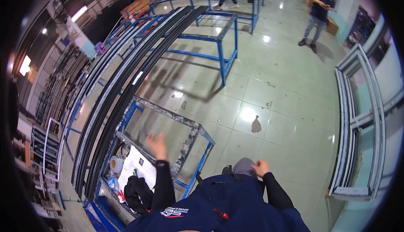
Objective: The person cleans long metal profiles on a workbench using a spray bottle and a black cloth. They spray the profiles, wipe them thoroughly, and then move the cleaned profiles to a nearby rack.
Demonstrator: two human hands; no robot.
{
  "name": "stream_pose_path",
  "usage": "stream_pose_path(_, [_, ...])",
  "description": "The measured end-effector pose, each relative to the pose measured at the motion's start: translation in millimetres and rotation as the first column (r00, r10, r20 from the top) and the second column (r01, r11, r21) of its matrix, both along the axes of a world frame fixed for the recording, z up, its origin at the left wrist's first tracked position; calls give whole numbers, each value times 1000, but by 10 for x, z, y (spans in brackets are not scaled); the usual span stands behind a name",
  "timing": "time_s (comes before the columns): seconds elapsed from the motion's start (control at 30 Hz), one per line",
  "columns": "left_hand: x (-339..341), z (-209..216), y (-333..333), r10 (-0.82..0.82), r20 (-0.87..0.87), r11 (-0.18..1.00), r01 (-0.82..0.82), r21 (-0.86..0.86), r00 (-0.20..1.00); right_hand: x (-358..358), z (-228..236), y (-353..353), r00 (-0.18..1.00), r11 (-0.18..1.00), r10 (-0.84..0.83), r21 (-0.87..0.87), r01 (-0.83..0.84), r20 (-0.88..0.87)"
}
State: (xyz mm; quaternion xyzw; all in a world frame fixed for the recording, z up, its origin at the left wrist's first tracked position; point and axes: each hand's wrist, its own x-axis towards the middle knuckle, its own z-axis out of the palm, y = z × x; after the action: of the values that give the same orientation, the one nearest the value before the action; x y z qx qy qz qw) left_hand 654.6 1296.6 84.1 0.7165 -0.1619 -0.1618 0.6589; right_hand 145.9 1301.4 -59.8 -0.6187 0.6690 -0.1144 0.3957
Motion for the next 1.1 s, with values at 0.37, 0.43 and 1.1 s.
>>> stream_pose_path(0.37, [-283,-475,-3263,-319,-340,944,329,-28,885,-2196,-1927,-1908,598,778,624,473,-413,-504])
stream_pose_path(0.43, [-164,-420,-3590,-303,-311,946,324,18,901,-1867,-1777,-3009,627,765,639,449,-461,-446])
stream_pose_path(1.1, [3355,-693,-5129,204,23,949,-204,240,979,5821,244,-8353,763,826,543,-62,-560,351])
